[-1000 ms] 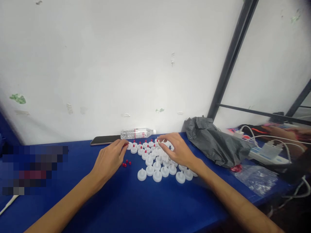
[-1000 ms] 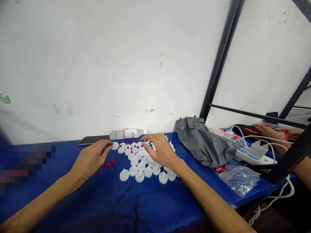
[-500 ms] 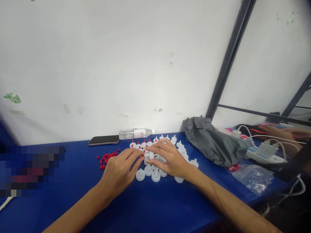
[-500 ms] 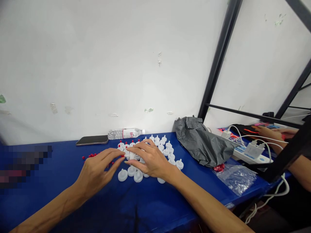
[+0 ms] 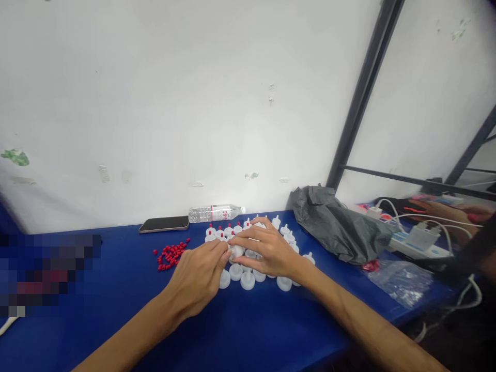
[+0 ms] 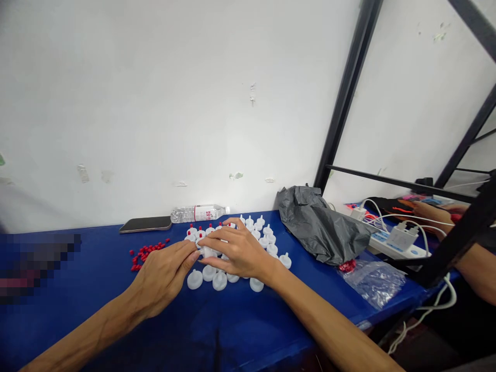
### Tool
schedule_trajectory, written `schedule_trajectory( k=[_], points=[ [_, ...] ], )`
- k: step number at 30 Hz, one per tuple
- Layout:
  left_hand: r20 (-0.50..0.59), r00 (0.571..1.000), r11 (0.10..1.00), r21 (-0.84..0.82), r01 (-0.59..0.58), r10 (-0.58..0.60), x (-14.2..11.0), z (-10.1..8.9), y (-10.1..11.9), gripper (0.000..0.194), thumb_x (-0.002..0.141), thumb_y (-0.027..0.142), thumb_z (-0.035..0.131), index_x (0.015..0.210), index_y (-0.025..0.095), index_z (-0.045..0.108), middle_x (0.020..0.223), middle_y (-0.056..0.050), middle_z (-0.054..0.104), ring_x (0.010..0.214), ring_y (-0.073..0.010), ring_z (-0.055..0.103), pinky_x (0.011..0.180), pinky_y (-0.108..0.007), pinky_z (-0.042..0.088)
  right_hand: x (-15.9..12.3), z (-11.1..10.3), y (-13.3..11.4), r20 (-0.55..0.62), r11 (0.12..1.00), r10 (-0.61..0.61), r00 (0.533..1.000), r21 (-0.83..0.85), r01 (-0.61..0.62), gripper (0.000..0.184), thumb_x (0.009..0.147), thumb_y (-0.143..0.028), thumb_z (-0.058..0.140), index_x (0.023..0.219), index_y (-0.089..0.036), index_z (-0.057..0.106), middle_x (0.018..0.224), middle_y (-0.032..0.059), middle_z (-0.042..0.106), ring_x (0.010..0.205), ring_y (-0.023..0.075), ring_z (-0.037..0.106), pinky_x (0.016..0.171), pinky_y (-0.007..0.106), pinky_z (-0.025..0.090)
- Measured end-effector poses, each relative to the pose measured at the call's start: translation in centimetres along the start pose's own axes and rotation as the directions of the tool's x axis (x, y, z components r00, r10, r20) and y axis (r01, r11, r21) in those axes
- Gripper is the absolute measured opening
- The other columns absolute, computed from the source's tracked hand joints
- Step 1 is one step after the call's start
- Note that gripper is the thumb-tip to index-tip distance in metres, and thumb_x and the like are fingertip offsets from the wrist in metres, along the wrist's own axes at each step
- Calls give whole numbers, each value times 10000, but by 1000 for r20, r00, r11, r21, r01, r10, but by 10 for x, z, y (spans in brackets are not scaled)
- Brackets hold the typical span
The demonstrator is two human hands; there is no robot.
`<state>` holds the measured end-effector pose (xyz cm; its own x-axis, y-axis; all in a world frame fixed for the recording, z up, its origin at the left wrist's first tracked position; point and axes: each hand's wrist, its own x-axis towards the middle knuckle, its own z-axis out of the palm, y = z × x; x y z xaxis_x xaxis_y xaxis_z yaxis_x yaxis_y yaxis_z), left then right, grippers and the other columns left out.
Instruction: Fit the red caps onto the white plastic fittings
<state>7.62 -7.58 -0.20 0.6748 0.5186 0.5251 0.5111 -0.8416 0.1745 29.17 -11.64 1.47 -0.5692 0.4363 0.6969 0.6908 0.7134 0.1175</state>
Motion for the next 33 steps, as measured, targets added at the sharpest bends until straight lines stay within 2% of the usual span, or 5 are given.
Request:
schedule_trajectory(
  k=[5,8,13,22,33],
  points=[
    [8,977,915,-349,200,-211,-2,-6,0,454,1021,448,258,642,249,409,595,28,533,555,-176,504,543,-328,381,-4,-5,15,23,992,-25,999,-123,28,271,989,-302,580,1254,-250,601,1145,52,747,976,180,698,1018,421,412],
    [-6,942,833,-469,293,-334,-5,-20,-13,512,1015,451,228,557,247,329,508,32,441,504,-161,456,516,-308,379,-17,-18,44,-62,964,171,983,-198,-180,209,981,-274,580,1182,-263,639,1169,63,739,1024,218,689,1017,449,407],
    [-130,953,962,-16,273,-272,-3,-30,-30,341,979,366,324,683,244,443,632,30,529,588,-176,495,582,-323,359,-29,-33,72,-231,848,482,845,-119,-517,199,985,-329,532,1128,-218,614,1076,78,717,847,225,673,924,445,444],
    [83,990,981,164,102,-117,-5,0,-41,202,966,257,408,908,228,600,957,-56,612,973,-255,552,712,-354,478,-23,-26,56,4,888,459,888,-39,-458,129,944,-385,629,977,-263,651,1024,15,750,1065,252,647,1032,428,421],
    [198,973,975,209,80,-122,-7,2,-46,170,929,216,471,907,207,639,966,-73,603,930,-266,546,837,-417,473,-22,-22,52,133,907,412,901,40,-420,238,929,-452,649,859,-225,666,767,0,702,755,182,650,867,381,427]
  ],
)
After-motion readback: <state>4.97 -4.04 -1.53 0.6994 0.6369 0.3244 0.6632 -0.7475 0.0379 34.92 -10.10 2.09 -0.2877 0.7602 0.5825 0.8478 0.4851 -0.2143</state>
